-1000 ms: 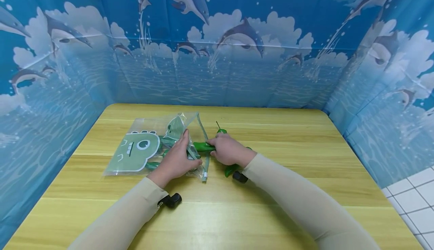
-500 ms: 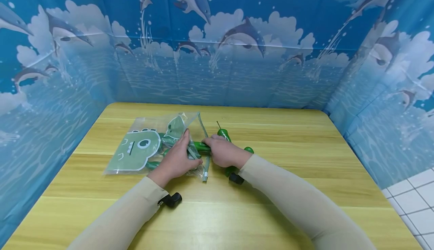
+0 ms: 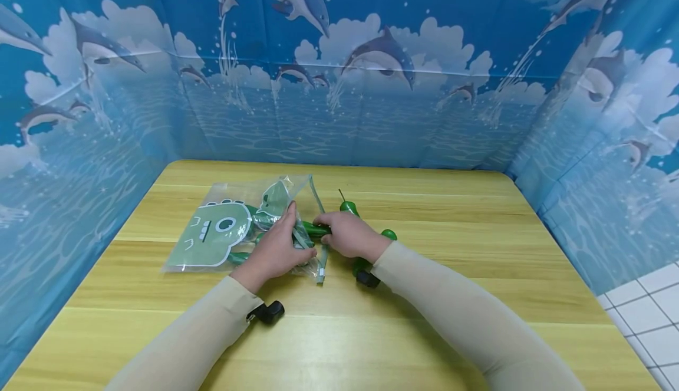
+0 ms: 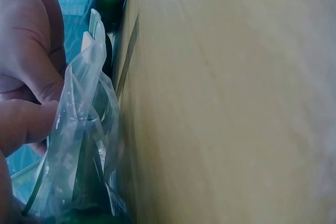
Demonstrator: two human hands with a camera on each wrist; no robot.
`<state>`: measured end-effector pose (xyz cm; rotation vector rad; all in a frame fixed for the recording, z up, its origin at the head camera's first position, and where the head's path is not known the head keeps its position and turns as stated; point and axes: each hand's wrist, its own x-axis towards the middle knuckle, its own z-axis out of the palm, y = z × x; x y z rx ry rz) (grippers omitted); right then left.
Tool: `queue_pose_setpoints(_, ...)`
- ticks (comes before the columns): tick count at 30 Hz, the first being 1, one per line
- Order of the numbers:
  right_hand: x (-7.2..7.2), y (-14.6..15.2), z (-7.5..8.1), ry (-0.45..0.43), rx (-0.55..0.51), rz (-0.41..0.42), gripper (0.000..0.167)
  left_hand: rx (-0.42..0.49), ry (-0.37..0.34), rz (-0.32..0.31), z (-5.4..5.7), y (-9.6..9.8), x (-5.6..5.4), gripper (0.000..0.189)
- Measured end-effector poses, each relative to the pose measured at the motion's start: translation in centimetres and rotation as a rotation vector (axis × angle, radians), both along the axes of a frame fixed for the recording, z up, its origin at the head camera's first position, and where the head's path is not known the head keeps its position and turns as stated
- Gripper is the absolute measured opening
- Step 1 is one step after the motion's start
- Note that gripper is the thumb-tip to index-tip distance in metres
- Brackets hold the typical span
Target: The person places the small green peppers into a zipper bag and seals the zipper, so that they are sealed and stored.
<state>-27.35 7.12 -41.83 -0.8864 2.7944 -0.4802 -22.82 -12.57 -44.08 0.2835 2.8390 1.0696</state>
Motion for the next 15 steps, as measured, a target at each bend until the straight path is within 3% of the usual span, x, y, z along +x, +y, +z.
queue_pose_setpoints(9,-0.58,0.85,0.09,-0.019,0.017,0.059,0.044,-0.01,0.001,0.0,0.1,0.11,0.04,0.12)
queue_pose_setpoints(15,-0.6,0.4,0.09,-0.028,-0.007,0.03,0.042,-0.001,-0.013,0.001,0.19,0.15,0.19,0.12)
